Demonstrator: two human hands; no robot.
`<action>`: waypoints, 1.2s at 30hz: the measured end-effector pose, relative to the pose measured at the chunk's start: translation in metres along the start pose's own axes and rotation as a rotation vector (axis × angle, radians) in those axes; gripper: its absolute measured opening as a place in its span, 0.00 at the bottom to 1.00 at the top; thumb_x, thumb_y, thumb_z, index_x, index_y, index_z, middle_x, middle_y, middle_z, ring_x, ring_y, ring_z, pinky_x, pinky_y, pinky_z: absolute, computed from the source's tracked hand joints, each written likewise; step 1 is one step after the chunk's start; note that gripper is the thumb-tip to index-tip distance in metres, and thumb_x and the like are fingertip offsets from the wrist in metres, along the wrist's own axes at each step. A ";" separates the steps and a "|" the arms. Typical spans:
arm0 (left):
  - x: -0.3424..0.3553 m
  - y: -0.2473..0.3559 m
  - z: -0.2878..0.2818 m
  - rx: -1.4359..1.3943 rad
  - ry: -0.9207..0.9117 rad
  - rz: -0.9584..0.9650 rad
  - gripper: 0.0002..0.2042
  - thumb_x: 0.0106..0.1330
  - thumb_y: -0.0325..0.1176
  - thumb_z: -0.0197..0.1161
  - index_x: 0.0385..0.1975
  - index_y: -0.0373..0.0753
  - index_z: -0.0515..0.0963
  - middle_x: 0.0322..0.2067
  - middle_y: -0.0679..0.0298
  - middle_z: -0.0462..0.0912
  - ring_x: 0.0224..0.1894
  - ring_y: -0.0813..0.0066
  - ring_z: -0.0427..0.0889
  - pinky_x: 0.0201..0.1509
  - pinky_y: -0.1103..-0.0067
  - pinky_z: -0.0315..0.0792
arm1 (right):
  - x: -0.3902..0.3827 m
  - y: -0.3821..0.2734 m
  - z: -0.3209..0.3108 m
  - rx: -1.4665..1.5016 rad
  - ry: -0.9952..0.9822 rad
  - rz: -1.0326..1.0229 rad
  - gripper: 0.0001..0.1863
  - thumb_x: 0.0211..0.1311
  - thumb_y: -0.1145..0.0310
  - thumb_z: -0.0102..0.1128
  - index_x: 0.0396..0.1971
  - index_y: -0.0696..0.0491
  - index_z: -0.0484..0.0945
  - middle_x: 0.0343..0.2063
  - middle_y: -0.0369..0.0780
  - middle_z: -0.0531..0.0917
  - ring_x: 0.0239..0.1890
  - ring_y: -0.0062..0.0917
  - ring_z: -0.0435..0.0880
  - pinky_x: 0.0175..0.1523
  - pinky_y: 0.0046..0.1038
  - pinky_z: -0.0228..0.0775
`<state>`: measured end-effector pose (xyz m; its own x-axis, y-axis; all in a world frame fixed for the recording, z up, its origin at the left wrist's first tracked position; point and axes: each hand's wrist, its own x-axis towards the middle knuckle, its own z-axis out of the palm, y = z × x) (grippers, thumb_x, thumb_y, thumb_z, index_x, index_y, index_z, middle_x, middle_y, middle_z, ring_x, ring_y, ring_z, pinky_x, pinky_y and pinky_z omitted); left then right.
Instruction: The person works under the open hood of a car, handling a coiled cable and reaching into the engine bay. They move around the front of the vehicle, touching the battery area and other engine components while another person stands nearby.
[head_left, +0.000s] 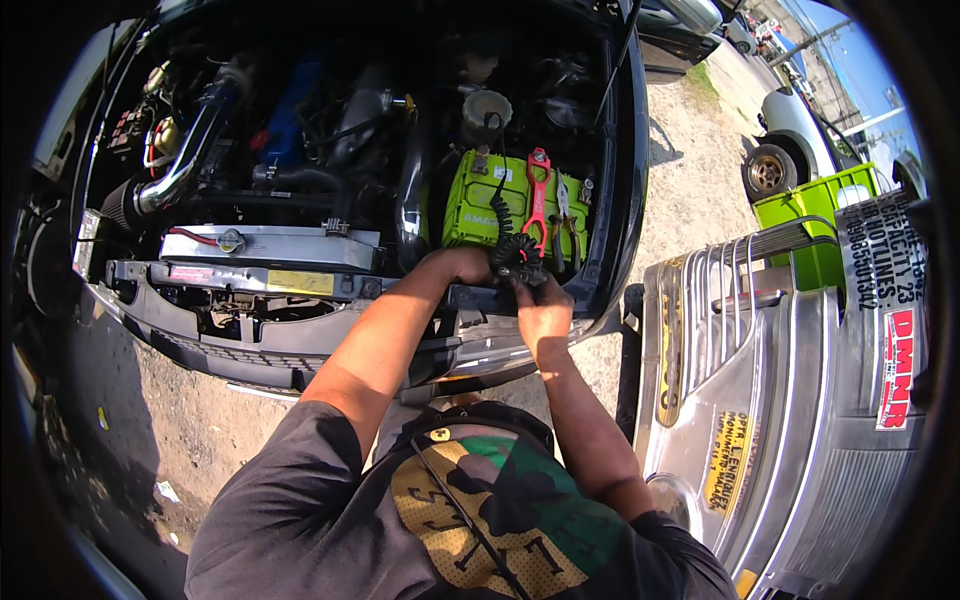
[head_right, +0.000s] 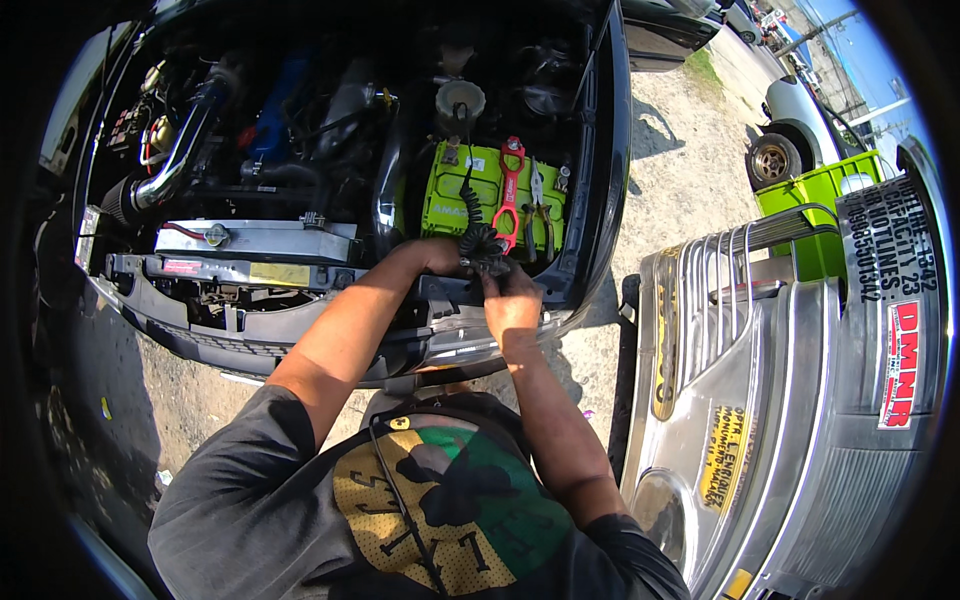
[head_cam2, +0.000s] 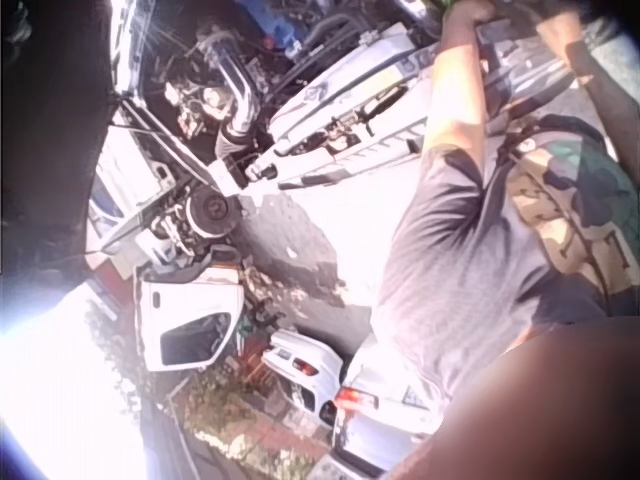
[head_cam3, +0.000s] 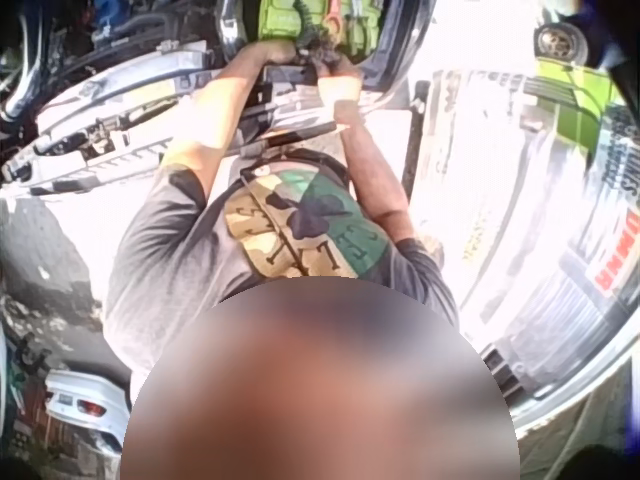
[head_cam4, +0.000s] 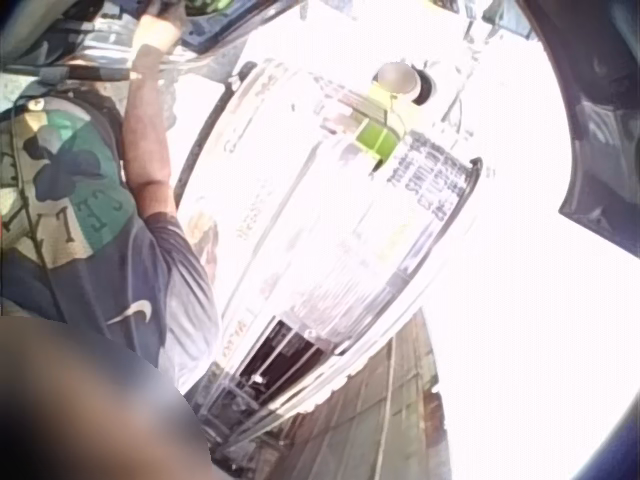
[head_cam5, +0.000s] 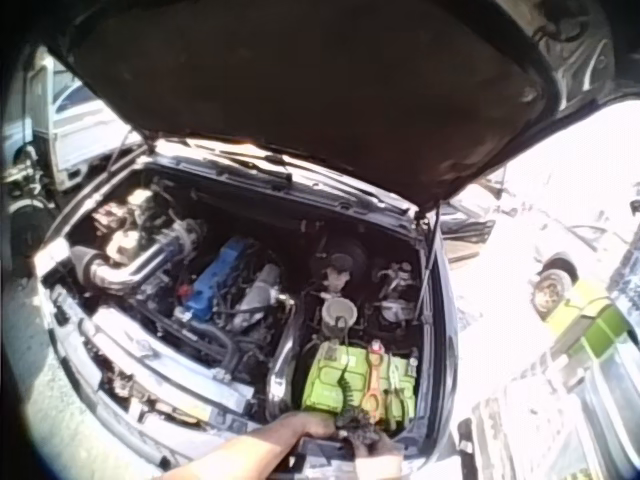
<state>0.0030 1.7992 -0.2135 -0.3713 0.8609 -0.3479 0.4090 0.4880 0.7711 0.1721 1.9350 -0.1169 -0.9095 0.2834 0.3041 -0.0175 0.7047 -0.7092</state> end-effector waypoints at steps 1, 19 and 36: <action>0.000 -0.003 0.002 -0.007 0.006 0.012 0.21 0.68 0.48 0.68 0.54 0.41 0.86 0.51 0.49 0.90 0.52 0.53 0.89 0.57 0.63 0.79 | -0.001 0.001 0.000 -0.033 0.005 -0.004 0.14 0.63 0.71 0.74 0.47 0.57 0.87 0.39 0.50 0.91 0.43 0.49 0.91 0.47 0.41 0.82; 0.032 -0.029 0.019 -0.003 0.003 -0.040 0.25 0.67 0.50 0.70 0.58 0.42 0.86 0.57 0.49 0.88 0.58 0.51 0.86 0.63 0.62 0.77 | 0.032 -0.033 -0.018 0.012 -0.094 0.056 0.11 0.67 0.69 0.72 0.43 0.60 0.84 0.34 0.50 0.91 0.37 0.43 0.93 0.43 0.38 0.82; 0.012 -0.019 0.011 -0.092 0.081 0.087 0.23 0.66 0.45 0.71 0.59 0.44 0.85 0.56 0.50 0.88 0.58 0.54 0.85 0.63 0.63 0.76 | 0.018 -0.016 -0.014 0.029 -0.170 0.103 0.13 0.62 0.75 0.70 0.46 0.58 0.84 0.35 0.49 0.91 0.40 0.39 0.93 0.45 0.36 0.81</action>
<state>0.0000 1.8021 -0.2381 -0.4051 0.8830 -0.2368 0.3660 0.3940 0.8431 0.1622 1.9380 -0.0917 -0.9640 0.2378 0.1187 0.0698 0.6575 -0.7502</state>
